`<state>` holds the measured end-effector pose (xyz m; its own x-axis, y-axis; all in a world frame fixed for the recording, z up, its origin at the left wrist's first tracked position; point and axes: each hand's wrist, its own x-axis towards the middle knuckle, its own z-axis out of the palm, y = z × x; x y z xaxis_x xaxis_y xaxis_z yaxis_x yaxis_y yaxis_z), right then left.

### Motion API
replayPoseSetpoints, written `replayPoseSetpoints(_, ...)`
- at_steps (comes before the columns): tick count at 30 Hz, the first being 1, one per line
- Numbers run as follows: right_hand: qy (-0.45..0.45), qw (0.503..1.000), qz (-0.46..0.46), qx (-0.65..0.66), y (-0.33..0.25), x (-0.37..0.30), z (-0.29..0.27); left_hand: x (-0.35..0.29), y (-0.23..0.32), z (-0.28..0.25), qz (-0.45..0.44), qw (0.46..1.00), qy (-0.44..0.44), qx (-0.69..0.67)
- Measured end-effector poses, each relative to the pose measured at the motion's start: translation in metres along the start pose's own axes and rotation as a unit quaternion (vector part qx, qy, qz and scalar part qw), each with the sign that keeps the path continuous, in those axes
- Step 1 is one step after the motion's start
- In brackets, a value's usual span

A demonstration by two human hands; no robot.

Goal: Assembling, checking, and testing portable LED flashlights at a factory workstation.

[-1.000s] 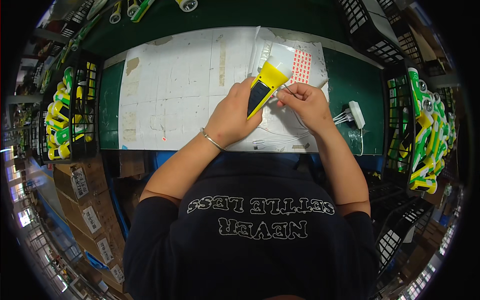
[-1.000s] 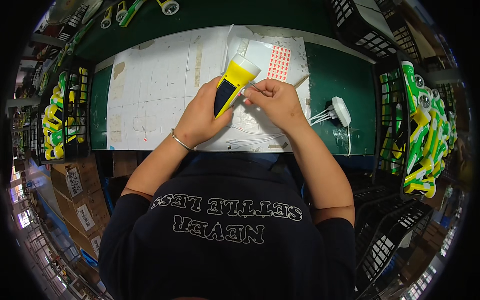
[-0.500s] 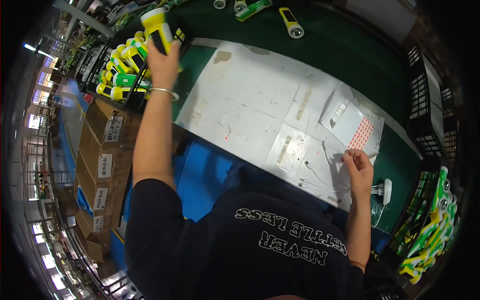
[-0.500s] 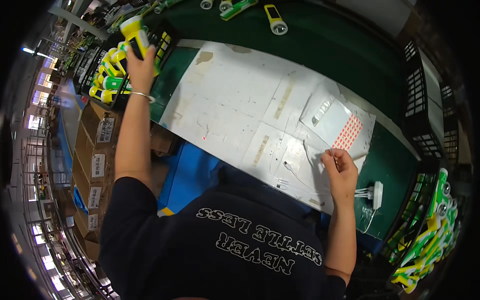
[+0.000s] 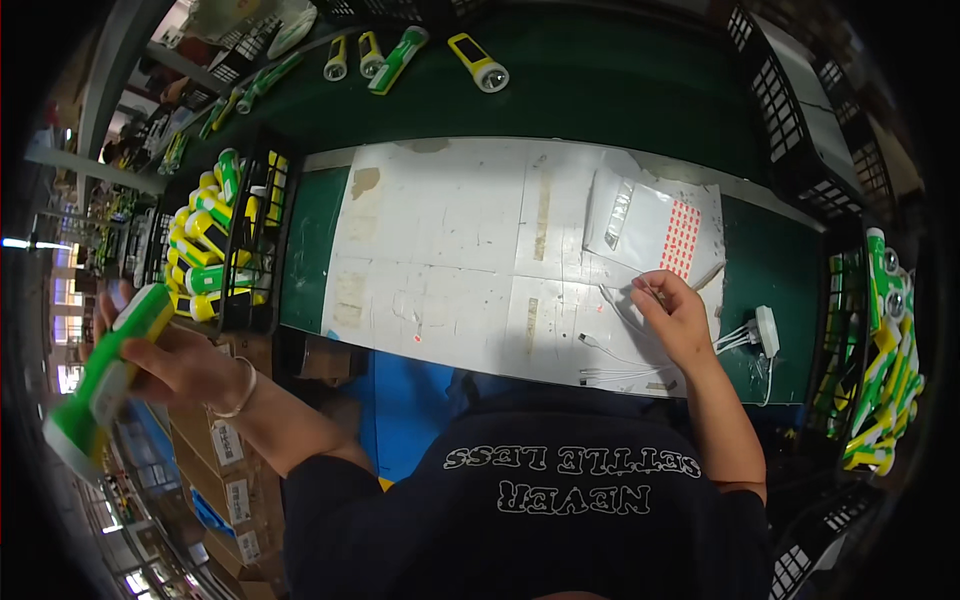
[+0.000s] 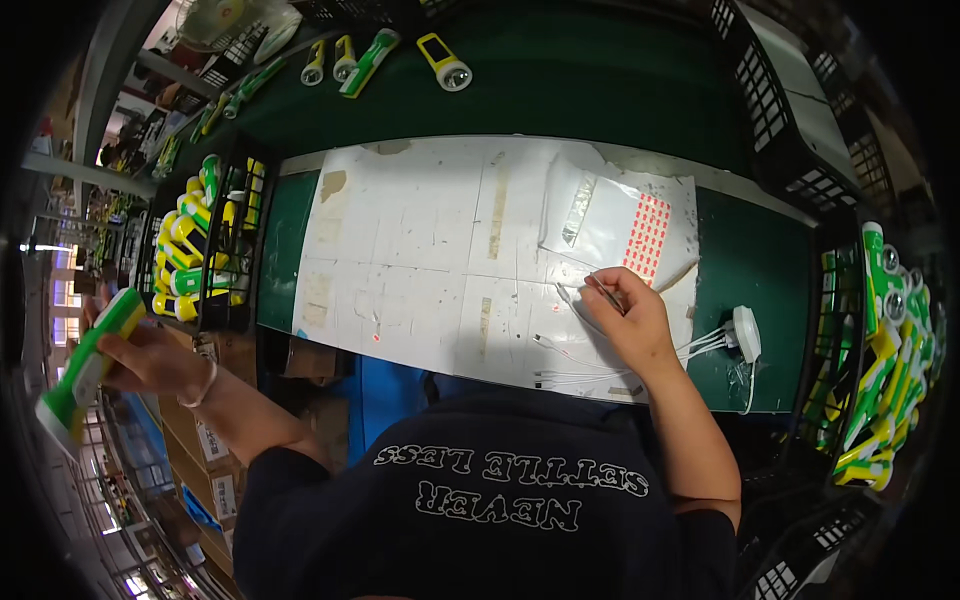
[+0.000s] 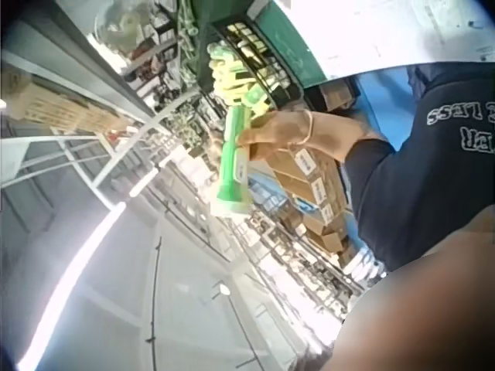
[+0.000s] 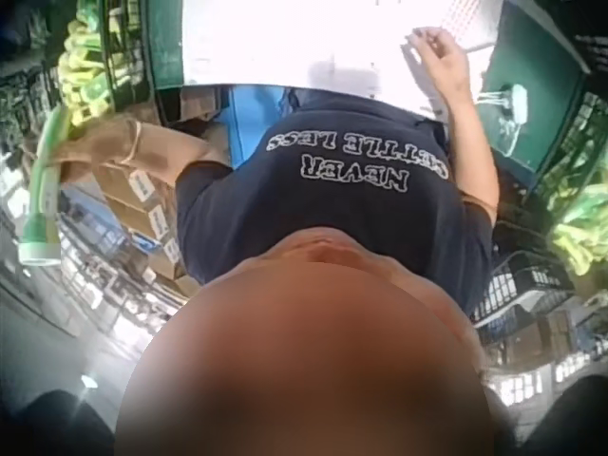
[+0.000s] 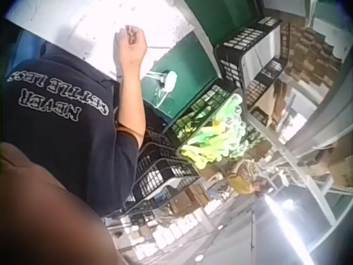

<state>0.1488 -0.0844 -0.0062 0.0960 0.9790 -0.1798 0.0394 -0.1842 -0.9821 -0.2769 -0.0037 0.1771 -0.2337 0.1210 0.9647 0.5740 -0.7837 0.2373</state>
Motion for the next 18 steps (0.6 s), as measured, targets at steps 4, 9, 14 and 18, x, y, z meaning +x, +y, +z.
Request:
replayPoseSetpoints(4, 0.007, 1.0, 0.005, 0.007, -0.001, -0.004, -0.007, 0.015, 0.005, -0.007, -0.076, 0.991, 0.064, -0.09)
replayPoseSetpoints(9, 0.001, 1.0, 0.011, -0.004, 0.008, -0.002, -0.006, 0.032, 0.019, -0.008, -0.099, 0.991, 0.02, -0.082)
replayPoseSetpoints(14, 0.001, 0.999, -0.019, -0.029, -0.002, 0.005, 0.009, 0.035, 0.028, 0.021, -0.096, 0.984, 0.038, -0.148)
replayPoseSetpoints(18, 0.016, 0.989, -0.052, -0.137, 0.002, -0.013, 0.017, 0.024, 0.047, 0.022, -0.081, 0.976, -0.064, -0.194)
